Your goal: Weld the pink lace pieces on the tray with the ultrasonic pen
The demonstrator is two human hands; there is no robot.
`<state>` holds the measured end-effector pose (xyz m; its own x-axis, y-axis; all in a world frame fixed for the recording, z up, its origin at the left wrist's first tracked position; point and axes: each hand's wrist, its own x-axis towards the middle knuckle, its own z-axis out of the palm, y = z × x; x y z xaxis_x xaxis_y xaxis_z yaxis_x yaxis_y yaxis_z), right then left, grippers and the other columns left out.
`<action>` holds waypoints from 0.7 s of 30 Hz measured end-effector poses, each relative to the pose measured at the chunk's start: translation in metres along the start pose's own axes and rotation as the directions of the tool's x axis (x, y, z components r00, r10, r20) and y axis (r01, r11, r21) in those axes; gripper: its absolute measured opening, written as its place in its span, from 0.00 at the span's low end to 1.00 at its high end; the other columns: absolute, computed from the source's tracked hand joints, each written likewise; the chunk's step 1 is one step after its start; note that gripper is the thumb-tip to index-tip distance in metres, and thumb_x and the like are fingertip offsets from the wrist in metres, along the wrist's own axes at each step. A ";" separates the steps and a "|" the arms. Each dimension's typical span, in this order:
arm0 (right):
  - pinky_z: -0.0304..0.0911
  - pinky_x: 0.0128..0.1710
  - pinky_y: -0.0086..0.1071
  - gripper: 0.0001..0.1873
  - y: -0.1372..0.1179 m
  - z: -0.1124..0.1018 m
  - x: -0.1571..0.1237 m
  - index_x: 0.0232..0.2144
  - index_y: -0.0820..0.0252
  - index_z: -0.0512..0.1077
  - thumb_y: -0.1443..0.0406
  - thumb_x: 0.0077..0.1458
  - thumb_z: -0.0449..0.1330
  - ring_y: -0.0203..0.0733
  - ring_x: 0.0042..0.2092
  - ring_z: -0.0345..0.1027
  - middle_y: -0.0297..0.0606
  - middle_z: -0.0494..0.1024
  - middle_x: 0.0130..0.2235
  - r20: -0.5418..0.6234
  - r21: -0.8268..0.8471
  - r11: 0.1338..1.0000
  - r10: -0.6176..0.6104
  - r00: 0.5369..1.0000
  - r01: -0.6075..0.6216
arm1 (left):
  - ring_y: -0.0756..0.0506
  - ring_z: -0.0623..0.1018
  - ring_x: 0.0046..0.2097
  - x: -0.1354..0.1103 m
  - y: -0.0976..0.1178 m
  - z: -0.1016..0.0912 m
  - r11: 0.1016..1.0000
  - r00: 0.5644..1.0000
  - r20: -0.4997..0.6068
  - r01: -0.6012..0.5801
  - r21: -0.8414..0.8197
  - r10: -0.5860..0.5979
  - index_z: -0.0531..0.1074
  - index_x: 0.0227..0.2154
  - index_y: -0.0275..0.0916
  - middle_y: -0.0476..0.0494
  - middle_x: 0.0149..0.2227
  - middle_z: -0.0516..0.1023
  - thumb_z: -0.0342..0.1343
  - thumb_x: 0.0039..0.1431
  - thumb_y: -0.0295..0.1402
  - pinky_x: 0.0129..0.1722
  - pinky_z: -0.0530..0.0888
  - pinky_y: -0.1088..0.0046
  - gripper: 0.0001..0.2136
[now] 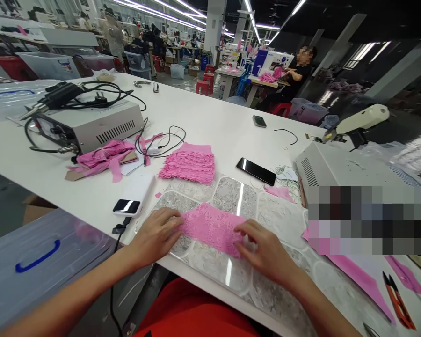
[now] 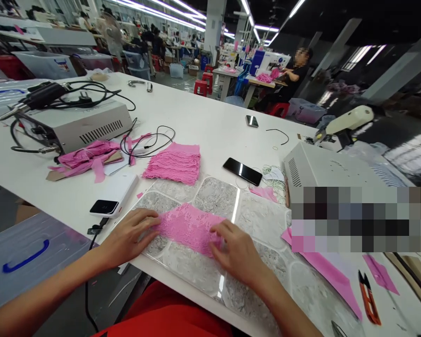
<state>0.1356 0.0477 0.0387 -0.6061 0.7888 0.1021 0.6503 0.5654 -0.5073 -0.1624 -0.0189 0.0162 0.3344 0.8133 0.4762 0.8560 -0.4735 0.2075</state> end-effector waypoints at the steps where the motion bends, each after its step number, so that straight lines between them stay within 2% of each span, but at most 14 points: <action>1: 0.66 0.36 0.33 0.10 -0.001 0.004 -0.007 0.40 0.55 0.70 0.66 0.54 0.58 0.40 0.37 0.70 0.38 0.75 0.40 0.036 0.025 0.997 -0.075 0.997 0.074 | 0.44 0.73 0.45 0.000 -0.003 -0.003 0.999 0.999 0.047 -0.018 -0.034 0.020 0.72 0.43 0.38 0.39 0.44 0.74 0.52 0.64 0.33 0.45 0.71 0.65 0.08; 3: 0.66 0.36 0.34 0.07 -0.001 0.013 -0.017 0.38 0.55 0.70 0.68 0.55 0.57 0.40 0.37 0.70 0.38 0.75 0.38 0.060 0.029 0.986 -0.167 0.984 0.165 | 0.45 0.73 0.45 0.000 -0.007 -0.006 0.996 0.990 0.131 -0.042 -0.075 0.052 0.72 0.42 0.39 0.40 0.45 0.74 0.50 0.65 0.34 0.46 0.70 0.66 0.08; 5: 0.65 0.33 0.33 0.06 0.002 0.019 -0.022 0.34 0.56 0.70 0.69 0.57 0.53 0.40 0.35 0.69 0.38 0.74 0.34 0.043 0.025 0.982 -0.189 0.981 0.188 | 0.46 0.73 0.43 0.003 -0.011 -0.008 0.995 0.979 0.194 -0.048 -0.084 0.064 0.72 0.39 0.38 0.41 0.42 0.74 0.46 0.68 0.32 0.44 0.70 0.68 0.09; 7: 0.63 0.31 0.31 0.09 0.005 0.017 -0.019 0.31 0.57 0.68 0.69 0.60 0.50 0.38 0.32 0.67 0.37 0.73 0.32 0.045 0.069 0.986 -0.158 0.986 0.155 | 0.47 0.73 0.40 0.009 -0.013 -0.011 0.995 0.966 0.249 -0.052 -0.090 0.073 0.72 0.35 0.37 0.41 0.39 0.74 0.42 0.68 0.29 0.42 0.70 0.70 0.13; 10: 0.61 0.28 0.30 0.09 0.009 0.000 0.001 0.28 0.57 0.67 0.65 0.60 0.50 0.36 0.30 0.65 0.36 0.72 0.30 0.094 0.172 0.985 -0.034 0.995 0.017 | 0.48 0.72 0.39 0.030 -0.016 -0.018 0.988 0.937 0.341 -0.021 -0.150 0.072 0.70 0.30 0.36 0.42 0.36 0.74 0.43 0.67 0.28 0.40 0.70 0.72 0.13; 13: 0.59 0.28 0.31 0.11 0.014 -0.028 0.041 0.27 0.58 0.67 0.60 0.59 0.50 0.37 0.30 0.64 0.35 0.71 0.29 0.123 0.218 0.972 0.062 0.990 -0.088 | 0.49 0.73 0.37 0.067 -0.030 -0.027 0.977 0.915 0.403 0.081 -0.196 0.005 0.71 0.30 0.36 0.44 0.36 0.74 0.47 0.63 0.26 0.38 0.70 0.76 0.08; 16: 0.57 0.28 0.31 0.13 0.021 -0.059 0.099 0.25 0.58 0.68 0.58 0.56 0.52 0.36 0.28 0.62 0.34 0.70 0.26 0.150 0.211 0.971 0.082 0.985 -0.113 | 0.50 0.74 0.34 0.122 -0.059 -0.035 0.983 0.895 0.431 0.163 -0.082 -0.113 0.71 0.26 0.36 0.47 0.32 0.76 0.51 0.55 0.22 0.34 0.69 0.77 0.07; 17: 0.56 0.27 0.30 0.13 0.023 -0.069 0.121 0.25 0.59 0.68 0.57 0.54 0.53 0.35 0.27 0.61 0.33 0.69 0.25 0.137 0.209 0.970 0.095 0.986 -0.123 | 0.49 0.74 0.33 0.142 -0.072 -0.038 0.982 0.902 0.405 0.182 -0.046 -0.148 0.71 0.25 0.36 0.47 0.31 0.76 0.51 0.53 0.21 0.33 0.68 0.77 0.07; 19: 0.55 0.26 0.30 0.14 0.025 -0.090 0.167 0.25 0.59 0.69 0.55 0.53 0.54 0.35 0.26 0.59 0.31 0.68 0.23 0.029 0.199 0.973 0.116 0.993 -0.120 | 0.48 0.74 0.35 0.182 -0.098 -0.047 0.976 0.928 0.306 0.218 0.012 -0.211 0.72 0.27 0.35 0.45 0.32 0.76 0.50 0.55 0.24 0.35 0.69 0.74 0.07; 21: 0.56 0.28 0.31 0.12 0.024 -0.107 0.214 0.25 0.59 0.70 0.57 0.51 0.55 0.35 0.26 0.60 0.32 0.69 0.22 -0.154 0.146 0.989 0.056 0.986 -0.033 | 0.45 0.74 0.40 0.215 -0.124 -0.057 0.966 0.950 0.180 0.249 0.065 -0.257 0.73 0.32 0.35 0.42 0.39 0.76 0.48 0.58 0.26 0.41 0.69 0.71 0.08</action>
<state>0.0710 0.2558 0.1401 -0.4910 0.8469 0.2044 0.5962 0.4977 -0.6300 -0.2187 0.1957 0.1418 0.1682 0.9547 0.2454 0.9362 -0.2326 0.2636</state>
